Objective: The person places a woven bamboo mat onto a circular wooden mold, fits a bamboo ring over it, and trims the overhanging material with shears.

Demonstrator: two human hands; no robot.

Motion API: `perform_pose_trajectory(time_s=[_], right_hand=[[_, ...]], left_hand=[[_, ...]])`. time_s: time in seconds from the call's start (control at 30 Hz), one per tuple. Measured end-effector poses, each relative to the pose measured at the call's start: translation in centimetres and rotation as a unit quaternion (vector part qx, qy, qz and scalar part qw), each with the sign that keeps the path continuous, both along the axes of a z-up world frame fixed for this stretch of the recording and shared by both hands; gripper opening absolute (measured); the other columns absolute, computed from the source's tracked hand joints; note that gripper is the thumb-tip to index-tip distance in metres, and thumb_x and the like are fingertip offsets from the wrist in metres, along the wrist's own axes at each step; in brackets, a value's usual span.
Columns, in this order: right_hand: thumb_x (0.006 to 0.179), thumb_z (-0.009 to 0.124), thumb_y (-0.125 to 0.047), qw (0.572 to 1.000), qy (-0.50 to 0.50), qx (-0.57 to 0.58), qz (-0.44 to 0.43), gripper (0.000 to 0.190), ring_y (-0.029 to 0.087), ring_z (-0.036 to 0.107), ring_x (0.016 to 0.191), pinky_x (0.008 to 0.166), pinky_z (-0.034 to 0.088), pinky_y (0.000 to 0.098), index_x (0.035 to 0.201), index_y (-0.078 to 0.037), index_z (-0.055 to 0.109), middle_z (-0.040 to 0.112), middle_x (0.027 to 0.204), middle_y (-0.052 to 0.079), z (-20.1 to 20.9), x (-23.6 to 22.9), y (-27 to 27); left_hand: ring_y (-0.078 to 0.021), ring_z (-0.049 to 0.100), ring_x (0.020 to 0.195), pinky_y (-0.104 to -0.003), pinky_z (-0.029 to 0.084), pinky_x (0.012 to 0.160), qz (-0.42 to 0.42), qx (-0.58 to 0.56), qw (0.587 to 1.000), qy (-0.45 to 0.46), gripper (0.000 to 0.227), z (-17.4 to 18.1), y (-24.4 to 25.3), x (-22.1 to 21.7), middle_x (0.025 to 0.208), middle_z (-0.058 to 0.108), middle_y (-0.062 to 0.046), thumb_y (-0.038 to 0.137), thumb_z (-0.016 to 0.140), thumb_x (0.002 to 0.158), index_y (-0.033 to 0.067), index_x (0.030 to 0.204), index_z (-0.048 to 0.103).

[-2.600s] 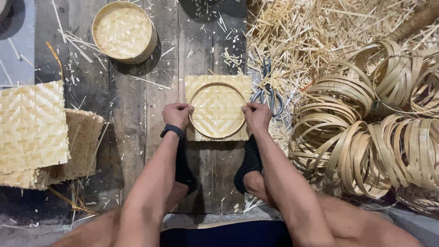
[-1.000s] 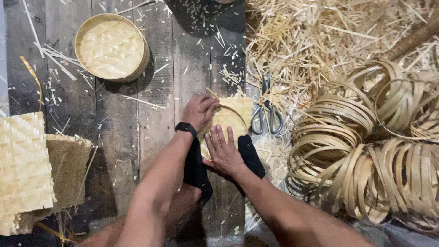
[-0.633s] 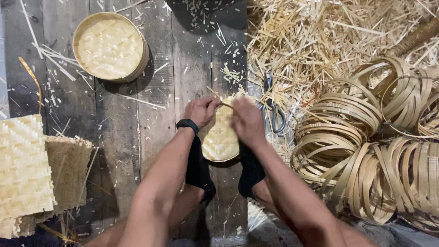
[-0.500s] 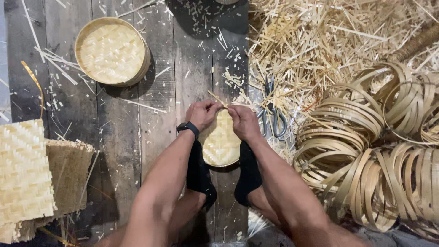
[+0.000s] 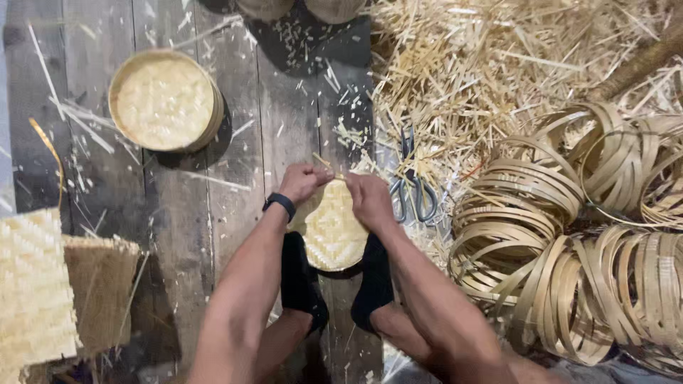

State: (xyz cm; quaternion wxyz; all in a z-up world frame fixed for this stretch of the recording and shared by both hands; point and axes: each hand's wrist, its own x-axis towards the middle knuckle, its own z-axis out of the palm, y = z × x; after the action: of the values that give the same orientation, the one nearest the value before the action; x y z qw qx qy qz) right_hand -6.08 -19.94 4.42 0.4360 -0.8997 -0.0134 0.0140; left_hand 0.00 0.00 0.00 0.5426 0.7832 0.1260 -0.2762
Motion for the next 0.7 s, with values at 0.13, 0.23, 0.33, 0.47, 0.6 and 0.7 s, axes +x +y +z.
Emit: perform_pose_trajectory(time_s=[0.13,0.23,0.33,0.47,0.6,0.7], right_hand=[[0.109,0.043,-0.037,0.985,0.161,-0.066,0.017,0.051,0.044,0.067,0.083,0.080,0.051,0.0521,0.091,0.003,0.068,0.069,0.084,0.027,-3.0,-0.5,-1.1],[0.108,0.035,-0.038,0.979,0.181,-0.077,0.058,0.051,0.046,0.066,0.086,0.082,0.051,0.0540,0.101,-0.001,0.069,0.069,0.089,0.029,-5.2,1.0,-1.4],[0.106,0.034,-0.038,0.986,0.128,-0.074,0.073,0.051,0.048,0.066,0.091,0.084,0.049,0.0550,0.105,-0.002,0.070,0.069,0.094,0.029,-5.9,1.2,-1.4],[0.106,0.041,-0.045,0.964,0.265,0.023,-0.017,0.057,0.045,0.067,0.096,0.089,0.051,0.0527,0.097,0.002,0.072,0.069,0.095,0.028,-3.4,1.2,-1.5],[0.104,0.039,-0.039,0.983,0.028,-0.172,-0.052,0.056,0.049,0.065,0.092,0.084,0.050,0.0559,0.089,0.004,0.071,0.068,0.093,0.031,1.3,-1.2,0.8],[0.106,0.039,-0.044,0.975,0.117,-0.140,-0.127,0.062,0.051,0.065,0.092,0.086,0.049,0.0571,0.086,0.005,0.072,0.068,0.093,0.032,3.6,-0.4,2.4]], left_hand=[[-0.0100,0.054,0.060,-0.032,0.044,0.055,0.013,-0.035,0.999,0.009,0.034,0.1,0.4,-0.6,0.065,0.066,-0.003,0.031,0.084,0.080,-0.0015,0.077,0.077],[-0.0099,0.053,0.060,-0.034,0.044,0.055,0.005,-0.001,1.000,0.017,0.039,-0.1,0.1,0.0,0.063,0.064,-0.005,0.034,0.086,0.081,-0.0026,0.073,0.076],[-0.0117,0.054,0.061,-0.035,0.044,0.057,-0.019,0.001,1.000,0.007,0.037,-1.1,0.4,0.2,0.064,0.066,-0.006,0.033,0.085,0.078,-0.0023,0.073,0.077],[-0.0127,0.058,0.067,-0.034,0.048,0.061,-0.001,-0.015,1.000,0.020,0.037,-2.6,0.6,0.2,0.073,0.070,-0.006,0.031,0.086,0.079,-0.0057,0.081,0.077],[-0.0290,0.062,0.077,-0.043,0.051,0.071,-0.059,0.031,0.994,-0.092,0.044,-1.8,0.9,-1.8,0.082,0.072,-0.022,0.044,0.071,0.087,0.0020,0.093,0.083],[-0.0470,0.067,0.091,-0.051,0.052,0.082,-0.133,0.178,0.966,-0.134,0.058,-1.2,0.5,-1.4,0.093,0.070,-0.031,0.058,0.055,0.093,0.0069,0.100,0.082]])
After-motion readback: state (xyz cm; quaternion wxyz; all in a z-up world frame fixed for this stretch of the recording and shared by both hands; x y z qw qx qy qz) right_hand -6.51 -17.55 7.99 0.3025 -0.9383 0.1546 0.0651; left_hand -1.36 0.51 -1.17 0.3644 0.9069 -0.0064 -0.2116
